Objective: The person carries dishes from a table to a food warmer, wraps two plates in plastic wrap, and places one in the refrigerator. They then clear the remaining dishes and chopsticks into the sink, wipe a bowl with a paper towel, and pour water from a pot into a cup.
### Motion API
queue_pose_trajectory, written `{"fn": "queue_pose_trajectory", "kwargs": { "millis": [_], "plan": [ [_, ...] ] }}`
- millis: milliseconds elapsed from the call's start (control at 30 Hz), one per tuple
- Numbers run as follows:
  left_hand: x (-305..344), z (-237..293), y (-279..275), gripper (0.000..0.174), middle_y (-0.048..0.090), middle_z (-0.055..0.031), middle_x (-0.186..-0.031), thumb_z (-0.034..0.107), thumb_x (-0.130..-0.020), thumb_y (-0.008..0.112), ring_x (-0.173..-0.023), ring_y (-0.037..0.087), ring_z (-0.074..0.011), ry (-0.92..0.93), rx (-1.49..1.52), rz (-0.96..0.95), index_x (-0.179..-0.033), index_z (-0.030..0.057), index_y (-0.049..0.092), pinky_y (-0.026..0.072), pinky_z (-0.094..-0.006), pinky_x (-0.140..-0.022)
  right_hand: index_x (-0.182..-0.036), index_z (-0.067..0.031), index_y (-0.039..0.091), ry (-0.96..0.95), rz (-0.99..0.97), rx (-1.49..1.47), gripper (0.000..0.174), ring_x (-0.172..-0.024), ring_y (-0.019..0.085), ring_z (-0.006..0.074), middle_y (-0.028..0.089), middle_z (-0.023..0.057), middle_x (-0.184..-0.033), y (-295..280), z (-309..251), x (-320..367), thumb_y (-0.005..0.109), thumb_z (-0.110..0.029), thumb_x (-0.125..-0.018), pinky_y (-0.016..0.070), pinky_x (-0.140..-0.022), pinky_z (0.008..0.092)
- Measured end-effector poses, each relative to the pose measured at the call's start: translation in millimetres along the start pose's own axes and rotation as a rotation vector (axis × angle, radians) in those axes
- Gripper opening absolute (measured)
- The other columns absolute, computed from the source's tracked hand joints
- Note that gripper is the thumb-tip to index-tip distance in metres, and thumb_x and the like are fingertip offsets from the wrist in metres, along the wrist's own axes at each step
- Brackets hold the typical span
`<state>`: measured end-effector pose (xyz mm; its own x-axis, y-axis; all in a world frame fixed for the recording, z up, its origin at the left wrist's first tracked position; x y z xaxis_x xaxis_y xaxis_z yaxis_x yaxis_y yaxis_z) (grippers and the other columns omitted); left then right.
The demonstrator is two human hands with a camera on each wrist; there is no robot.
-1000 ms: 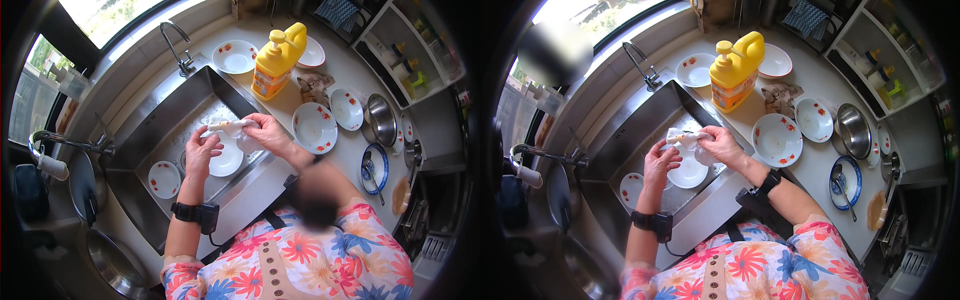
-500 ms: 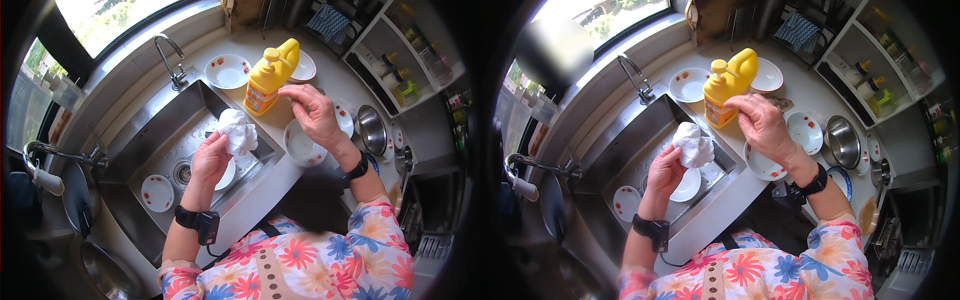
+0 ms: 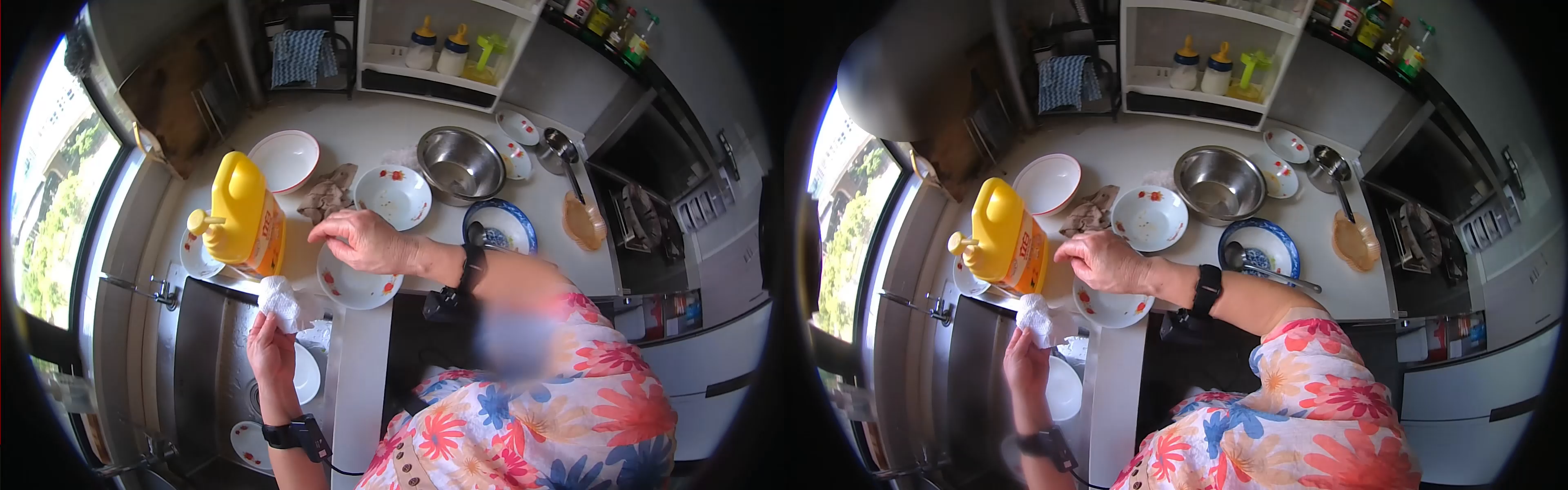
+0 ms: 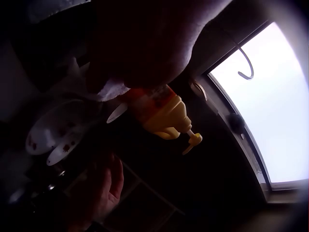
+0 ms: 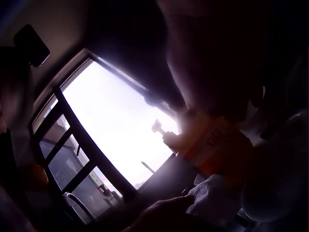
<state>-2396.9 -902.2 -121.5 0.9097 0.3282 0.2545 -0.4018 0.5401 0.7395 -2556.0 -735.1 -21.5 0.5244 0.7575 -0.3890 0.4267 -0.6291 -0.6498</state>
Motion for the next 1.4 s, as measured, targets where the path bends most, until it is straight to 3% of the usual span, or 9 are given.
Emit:
{"fn": "queue_pose_trajectory", "kwargs": {
  "millis": [300,567,733,833,933,1100,1167,1300,1400],
  "plan": [
    [-34,-27,16,0.037,0.051,-0.0101,-0.112,0.016,-0.089,0.045,-0.103,0.051,-0.0192,0.005,-0.109,-0.106,-0.122,0.0008,0.037,0.0429,-0.0358,-0.086,-0.091,-0.0029,0.06,0.366,0.186,0.037,0.018,-0.075,0.061,0.0234,0.063,0.0116,-0.083,-74,16,133,0.05,-0.005,-0.076,0.0478,-0.066,0.0299],
    [-61,-35,25,0.061,0.053,-0.0127,-0.111,0.049,-0.084,0.046,-0.102,0.049,-0.0197,-0.077,-0.756,-0.189,-0.116,-0.0029,0.047,0.0359,-0.0311,-0.087,-0.092,-0.0017,0.061,0.747,0.437,0.116,0.019,-0.073,0.059,0.0105,0.064,0.0066,-0.083,-184,72,243,0.048,-0.001,-0.079,0.047,-0.068,0.0237],
    [-74,-23,37,0.058,0.061,-0.0208,-0.083,0.05,-0.085,0.039,-0.083,0.058,-0.0242,0.033,-1.533,0.152,-0.093,-0.0029,0.06,0.0437,-0.0358,-0.073,-0.092,-0.002,0.061,0.922,0.69,0.408,0.019,-0.074,0.059,0.0135,0.063,0.0085,-0.084,-286,147,304,0.052,-0.004,-0.076,0.0473,-0.068,0.0253],
    [-68,-25,60,0.054,0.061,-0.0201,-0.088,0.047,-0.086,0.039,-0.086,0.057,-0.0263,0.213,-1.631,0.248,-0.098,-0.0013,0.059,0.0426,-0.0355,-0.076,-0.096,0.0001,0.058,0.951,0.754,0.619,0.023,-0.069,0.059,0.0146,0.063,0.0091,-0.082,-324,187,317,0.057,-0.007,-0.075,0.0486,-0.062,0.0279],
    [-62,-33,72,0.049,0.06,-0.0189,-0.094,0.043,-0.086,0.042,-0.087,0.057,-0.0264,0.273,-1.596,0.305,-0.104,0.001,0.057,0.0416,-0.0343,-0.079,-0.109,0.0017,0.044,1.198,0.879,0.039,0.041,-0.058,0.058,0.0174,0.057,0.0109,-0.075,-341,241,330,0.063,-0.014,-0.076,0.044,-0.039,0.0304],
    [-18,-38,83,0.038,0.059,-0.0141,-0.097,0.021,-0.084,0.056,-0.087,0.055,-0.0153,0.506,-1.371,0.389,-0.111,-0.0049,0.051,0.0427,-0.025,-0.076,-0.099,0.0018,0.049,1.175,0.916,-0.393,0.033,-0.054,0.055,0.0153,0.055,0.0065,-0.066,-344,254,327,0.064,-0.017,-0.076,0.0429,-0.041,0.0288],
    [10,-43,87,0.033,0.058,-0.0107,-0.101,0.014,-0.084,0.056,-0.087,0.055,-0.014,0.538,-1.24,0.41,-0.111,-0.0029,0.052,0.0428,-0.0237,-0.077,-0.089,-0.0031,0.054,1.146,0.637,-0.938,0.019,-0.053,0.053,0.0114,0.053,0.0015,-0.068,-343,264,331,0.059,-0.02,-0.08,0.0444,-0.046,0.0251],
    [78,-60,81,0.028,0.057,-0.0089,-0.1,0.01,-0.084,0.055,-0.09,0.054,-0.0135,0.51,-1.226,0.478,-0.108,-0.0039,0.053,0.0423,-0.0239,-0.078,-0.067,-0.0108,0.047,1.115,0.616,-1.3,0.019,-0.043,0.039,0.0056,0.043,-0.0045,-0.054,-336,289,340,0.054,-0.018,-0.083,0.0334,-0.039,0.0205],
    [130,-80,88,0.027,0.056,-0.0076,-0.097,0.009,-0.083,0.055,-0.088,0.053,-0.0142,0.424,-1.24,0.597,-0.106,-0.0042,0.054,0.042,-0.0239,-0.077,-0.059,-0.0129,0.039,1.063,0.64,-1.048,0.029,-0.039,0.033,0.0055,0.035,-0.005,-0.047,-337,288,343,0.051,-0.017,-0.085,0.0276,-0.036,0.0205]
  ]
}}
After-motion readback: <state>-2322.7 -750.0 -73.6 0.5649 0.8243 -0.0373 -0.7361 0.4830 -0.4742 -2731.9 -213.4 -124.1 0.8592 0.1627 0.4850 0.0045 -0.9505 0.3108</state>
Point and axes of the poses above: each hand's wrist, its own x-axis away from the middle knuckle, its own y-axis out of the palm, z = x × y, the point moved 2 cm from there along -x, towards the middle knuckle
